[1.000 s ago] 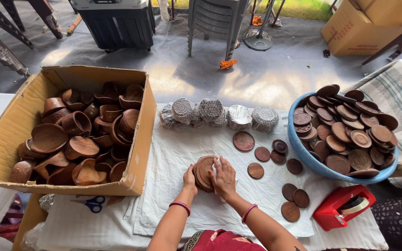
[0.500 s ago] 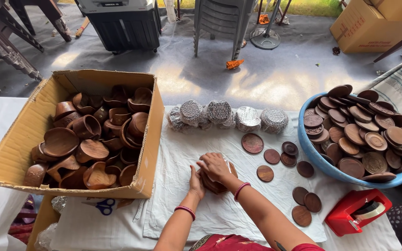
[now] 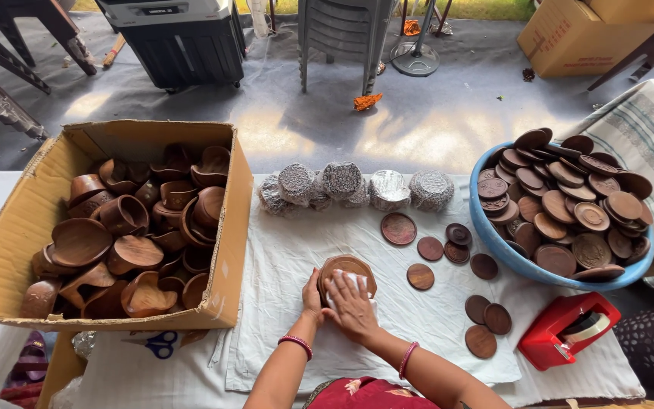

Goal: The person wipes the interior and exterior of a small wooden bowl with a white cloth. They then pick up a small, round wooden disc from the table and wipe it with the cloth before placing it into a blue basin filled with similar discs.

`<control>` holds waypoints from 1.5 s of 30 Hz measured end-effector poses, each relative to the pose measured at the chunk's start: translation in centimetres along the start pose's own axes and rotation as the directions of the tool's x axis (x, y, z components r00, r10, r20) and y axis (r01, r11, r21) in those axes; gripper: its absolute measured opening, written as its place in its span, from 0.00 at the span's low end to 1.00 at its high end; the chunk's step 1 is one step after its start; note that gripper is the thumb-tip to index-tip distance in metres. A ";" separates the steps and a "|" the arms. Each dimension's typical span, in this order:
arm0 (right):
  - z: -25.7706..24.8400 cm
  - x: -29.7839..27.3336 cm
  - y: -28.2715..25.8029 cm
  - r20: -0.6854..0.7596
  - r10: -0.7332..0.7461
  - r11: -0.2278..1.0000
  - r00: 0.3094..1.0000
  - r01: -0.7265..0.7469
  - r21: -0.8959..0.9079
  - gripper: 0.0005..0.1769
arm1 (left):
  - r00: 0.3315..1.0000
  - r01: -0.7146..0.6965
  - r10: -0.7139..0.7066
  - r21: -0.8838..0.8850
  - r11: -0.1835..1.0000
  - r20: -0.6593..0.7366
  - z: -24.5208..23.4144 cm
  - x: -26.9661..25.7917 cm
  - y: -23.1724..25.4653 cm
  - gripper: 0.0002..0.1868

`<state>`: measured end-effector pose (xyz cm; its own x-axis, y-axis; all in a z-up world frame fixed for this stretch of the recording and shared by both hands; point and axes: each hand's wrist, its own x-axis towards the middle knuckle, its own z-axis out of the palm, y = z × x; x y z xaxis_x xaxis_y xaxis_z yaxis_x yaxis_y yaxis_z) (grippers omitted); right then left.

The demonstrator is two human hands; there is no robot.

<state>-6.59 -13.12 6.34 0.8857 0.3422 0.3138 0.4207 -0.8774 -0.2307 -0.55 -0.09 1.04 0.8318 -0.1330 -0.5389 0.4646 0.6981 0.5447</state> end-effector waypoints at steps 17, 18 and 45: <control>-1.0 8.8 5.0 0.134 0.208 0.951 0.969 -0.232 0.205 0.24 | 1.000 0.001 -0.001 0.023 1.000 0.030 -0.5 0.5 -0.4 0.35; -1.2 7.8 5.4 0.101 0.257 0.942 0.961 -0.272 0.197 0.24 | 1.000 0.008 -0.008 0.019 1.000 0.010 -0.6 0.6 -0.5 0.33; -7.9 7.7 8.4 0.696 0.112 0.042 0.709 -0.703 0.710 0.26 | 0.910 -0.400 0.144 0.730 0.554 0.389 9.2 -7.3 6.0 0.44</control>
<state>2.20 -20.50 14.05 0.8120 0.3785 -0.4443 -0.4658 -0.0384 -0.8841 -1.07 -1.39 14.14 0.9420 -0.2939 -0.1622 0.1469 -0.0736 0.9864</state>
